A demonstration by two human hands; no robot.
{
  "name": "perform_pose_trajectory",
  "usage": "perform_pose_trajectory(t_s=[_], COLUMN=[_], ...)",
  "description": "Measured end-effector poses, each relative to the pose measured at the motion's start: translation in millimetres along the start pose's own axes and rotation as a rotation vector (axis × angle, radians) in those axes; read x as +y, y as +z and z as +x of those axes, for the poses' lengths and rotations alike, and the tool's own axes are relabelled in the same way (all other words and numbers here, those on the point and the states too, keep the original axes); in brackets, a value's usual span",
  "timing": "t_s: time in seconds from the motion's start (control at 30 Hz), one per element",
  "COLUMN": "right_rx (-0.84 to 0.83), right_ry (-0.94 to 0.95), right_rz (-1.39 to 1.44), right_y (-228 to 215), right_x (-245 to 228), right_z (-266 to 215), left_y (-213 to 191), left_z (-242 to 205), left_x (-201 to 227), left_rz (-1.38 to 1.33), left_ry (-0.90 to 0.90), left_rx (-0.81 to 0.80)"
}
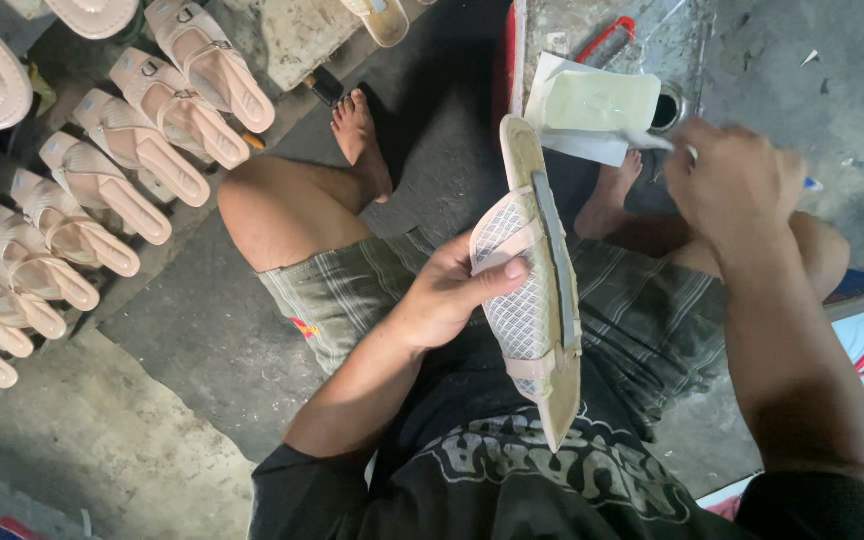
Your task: The person sits on the floor and uses a toothbrush to apply a white substance to the straps of beige slippers. They repeatedly dip the brush into a container and paint the slipper straps, then place the finished slipper on a nearby rack.
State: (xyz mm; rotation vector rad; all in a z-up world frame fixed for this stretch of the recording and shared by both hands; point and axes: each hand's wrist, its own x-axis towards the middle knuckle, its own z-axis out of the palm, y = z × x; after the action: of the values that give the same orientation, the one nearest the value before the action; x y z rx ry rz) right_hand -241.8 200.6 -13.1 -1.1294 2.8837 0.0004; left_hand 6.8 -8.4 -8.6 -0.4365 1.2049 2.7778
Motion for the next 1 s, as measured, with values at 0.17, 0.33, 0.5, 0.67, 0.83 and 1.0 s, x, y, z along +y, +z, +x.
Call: perform_pose_trajectory(t_s=[0.17,0.33,0.5,0.67,0.83,1.0], right_rx=[-0.181,-0.039,-0.037,0.165,0.138,0.114], right_ry=[0.2,-0.013,-0.024,-0.12,-0.122,-0.107], right_rz=[0.461,1.157,1.111,1.048,1.051,1.054], right_y=[-46.0,-72.4,-75.3,-67.2,-66.5,-68.2], right_x=[-13.2,-49.1,-66.6,-70.8,-67.7,-66.1], right_z=[-42.3,-97.3,-102.8,-96.9,-109.4,-121.7], left_y=[6.4,20.4,29.1,34.5,35.8,36.9], left_z=[1.8,-1.6,-5.4,-4.1,-3.0,-1.8], left_x=[5.6,14.2,24.5,24.6,26.6,28.9], left_rz=[-0.019,-0.013,0.085,0.162,0.055,0.047], left_ry=[0.064,0.151,0.173,0.217,0.2,0.217], left_rx=[0.001,-0.045,-0.074,-0.086,-0.028,0.026])
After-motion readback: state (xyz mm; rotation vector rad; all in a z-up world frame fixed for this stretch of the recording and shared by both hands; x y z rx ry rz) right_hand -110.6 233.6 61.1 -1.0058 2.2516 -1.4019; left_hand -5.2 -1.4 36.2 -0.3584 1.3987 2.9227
